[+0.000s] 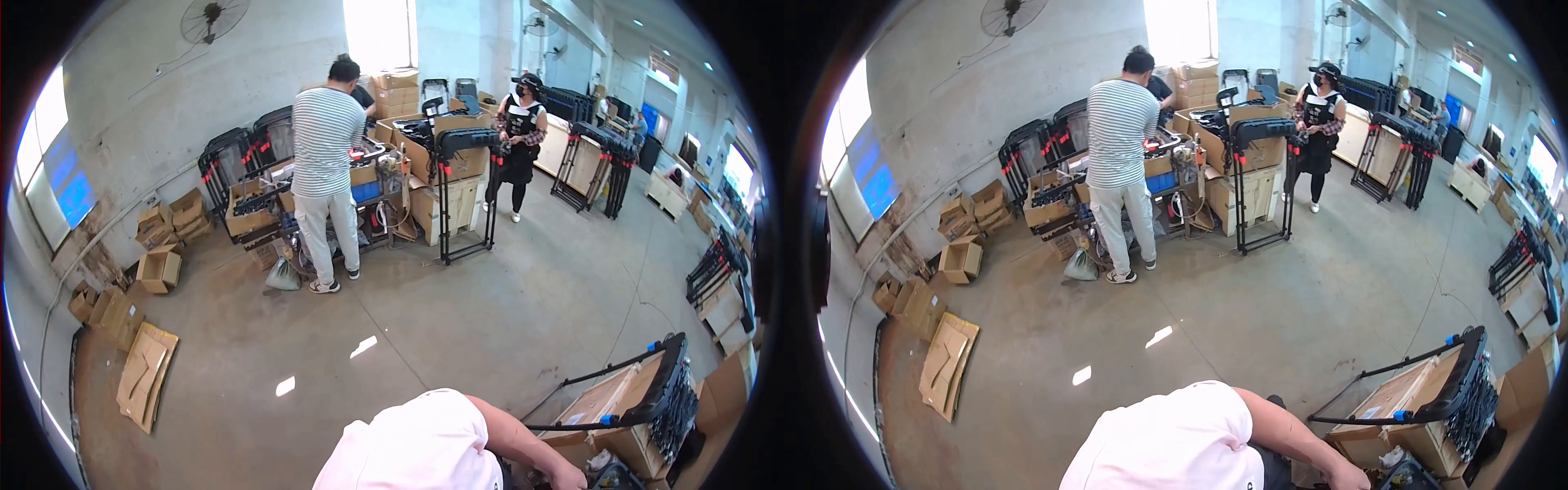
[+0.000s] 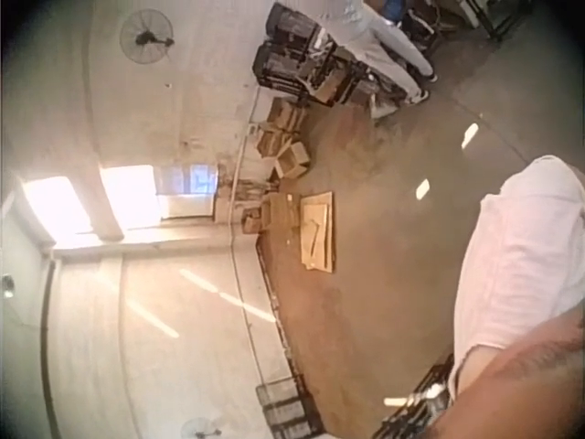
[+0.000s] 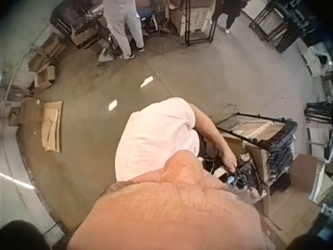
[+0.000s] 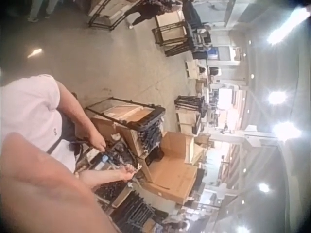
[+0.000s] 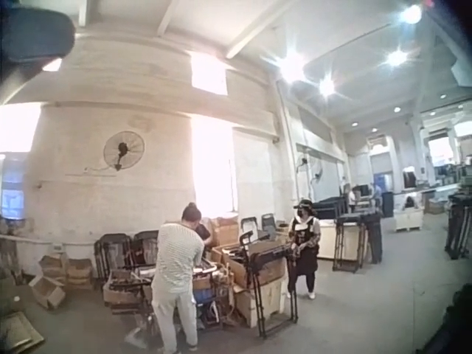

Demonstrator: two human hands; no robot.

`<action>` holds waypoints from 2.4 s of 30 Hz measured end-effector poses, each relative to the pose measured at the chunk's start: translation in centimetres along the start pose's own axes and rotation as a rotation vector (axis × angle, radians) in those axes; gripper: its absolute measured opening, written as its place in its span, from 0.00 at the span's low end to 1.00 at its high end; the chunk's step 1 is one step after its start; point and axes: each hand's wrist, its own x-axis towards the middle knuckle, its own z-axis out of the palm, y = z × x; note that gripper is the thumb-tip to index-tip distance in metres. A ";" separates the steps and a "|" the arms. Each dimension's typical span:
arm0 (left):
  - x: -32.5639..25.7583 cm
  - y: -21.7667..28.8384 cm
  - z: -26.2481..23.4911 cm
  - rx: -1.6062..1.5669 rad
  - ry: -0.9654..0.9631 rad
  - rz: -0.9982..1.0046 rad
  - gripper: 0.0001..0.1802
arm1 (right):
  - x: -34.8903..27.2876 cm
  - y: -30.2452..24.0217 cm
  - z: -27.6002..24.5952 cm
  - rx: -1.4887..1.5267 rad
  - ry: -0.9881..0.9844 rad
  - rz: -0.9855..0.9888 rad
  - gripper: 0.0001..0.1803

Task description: The worker is assembling electronic components and wiring onto a metal frame using various hand tools.

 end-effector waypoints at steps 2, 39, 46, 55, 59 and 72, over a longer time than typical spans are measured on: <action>0.1 0.0 0.2 -0.107 -0.112 -0.119 0.26 | 0.2 -7.1 -6.0 -0.189 -0.136 -0.195 0.18; 25.7 1.4 -16.5 -0.662 -0.719 -0.097 0.13 | -3.1 22.6 21.9 -1.329 1.100 -0.669 0.10; 25.3 1.1 -18.0 -0.069 -0.126 0.305 0.07 | -3.7 23.6 20.3 -1.687 1.016 -0.598 0.10; 22.3 -1.8 -18.3 -0.526 -0.776 -0.176 0.16 | -4.9 23.1 18.5 -1.865 0.876 -0.610 0.10; 20.7 -3.6 -17.2 -0.717 -0.611 -0.243 0.23 | -5.7 23.2 17.5 -1.801 0.819 -0.555 0.10; 18.6 -5.2 -15.9 -0.981 -0.498 -0.498 0.21 | -6.8 23.4 14.8 -1.832 0.605 -0.500 0.09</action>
